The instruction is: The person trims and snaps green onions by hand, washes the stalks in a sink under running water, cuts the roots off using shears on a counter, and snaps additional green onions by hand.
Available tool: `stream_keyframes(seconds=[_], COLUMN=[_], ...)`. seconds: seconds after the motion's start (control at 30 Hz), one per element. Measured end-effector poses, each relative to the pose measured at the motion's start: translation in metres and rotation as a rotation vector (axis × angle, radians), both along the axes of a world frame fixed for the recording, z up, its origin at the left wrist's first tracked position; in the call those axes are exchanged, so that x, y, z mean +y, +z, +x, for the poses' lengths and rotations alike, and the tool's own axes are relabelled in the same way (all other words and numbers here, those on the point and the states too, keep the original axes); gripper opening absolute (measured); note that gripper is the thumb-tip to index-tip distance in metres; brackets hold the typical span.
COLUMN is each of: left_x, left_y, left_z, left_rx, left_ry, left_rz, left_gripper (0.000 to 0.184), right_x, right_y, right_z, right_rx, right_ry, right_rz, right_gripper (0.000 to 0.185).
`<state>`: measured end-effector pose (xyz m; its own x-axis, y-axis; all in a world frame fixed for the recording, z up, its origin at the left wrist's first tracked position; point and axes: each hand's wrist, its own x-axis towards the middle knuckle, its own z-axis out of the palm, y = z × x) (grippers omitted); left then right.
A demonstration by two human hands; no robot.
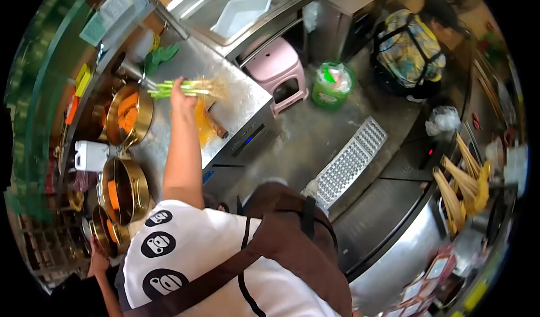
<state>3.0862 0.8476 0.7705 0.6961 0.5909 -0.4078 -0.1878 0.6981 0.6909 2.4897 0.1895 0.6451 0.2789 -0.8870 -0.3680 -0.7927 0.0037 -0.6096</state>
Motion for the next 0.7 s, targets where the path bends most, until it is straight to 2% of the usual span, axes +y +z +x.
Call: stream_keyframes(seconds=[0.03, 0.17, 0.27, 0.37, 0.43, 0.47, 0.53, 0.57, 0.63, 0.7], left_x=[0.007, 0.04, 0.08, 0.112, 0.126, 0.121, 0.094, 0.091, 0.079, 0.069], left_y=[0.002, 0.002, -0.02, -0.059, -0.076, -0.066, -0.011, -0.004, 0.016, 0.042], left_z=[0.0, 0.005, 0.017, 0.057, 0.074, 0.074, 0.06, 0.048, 0.02, 0.003], left_rx=[0.046, 0.118, -0.038, 0.038, -0.087, -0.083, 0.089, 0.107, 0.128, 0.338], left_ry=[0.086, 0.314, 0.406, 0.553, 0.507, 0.531, 0.288, 0.268, 0.262, -0.172], left_rz=[0.07, 0.019, -0.093, -0.154, -0.333, -0.341, -0.323, -0.38, -0.447, 0.219], left_gripper=[0.024, 0.029, 0.041, 0.045, 0.049, 0.049, 0.049, 0.045, 0.041, 0.037], right_x=[0.009, 0.049, 0.079, 0.112, 0.131, 0.143, 0.17, 0.188, 0.227, 0.255], right_y=[0.01, 0.043, 0.062, 0.083, 0.097, 0.103, 0.116, 0.127, 0.151, 0.153], right_z=[0.034, 0.165, 0.254, 0.336, 0.388, 0.415, 0.469, 0.494, 0.539, 0.58], right_rx=[-0.036, -0.177, -0.271, -0.345, -0.384, -0.368, -0.338, -0.331, -0.204, -0.174], right_ry=[0.06, 0.301, 0.456, 0.622, 0.737, 0.809, 1.0, 1.021, 1.035, 1.038], right_rz=[0.006, 0.071, 0.133, 0.2, 0.231, 0.207, 0.138, 0.143, 0.401, 0.641], right_gripper=[0.046, 0.045, 0.046, 0.048, 0.051, 0.051, 0.051, 0.051, 0.048, 0.041])
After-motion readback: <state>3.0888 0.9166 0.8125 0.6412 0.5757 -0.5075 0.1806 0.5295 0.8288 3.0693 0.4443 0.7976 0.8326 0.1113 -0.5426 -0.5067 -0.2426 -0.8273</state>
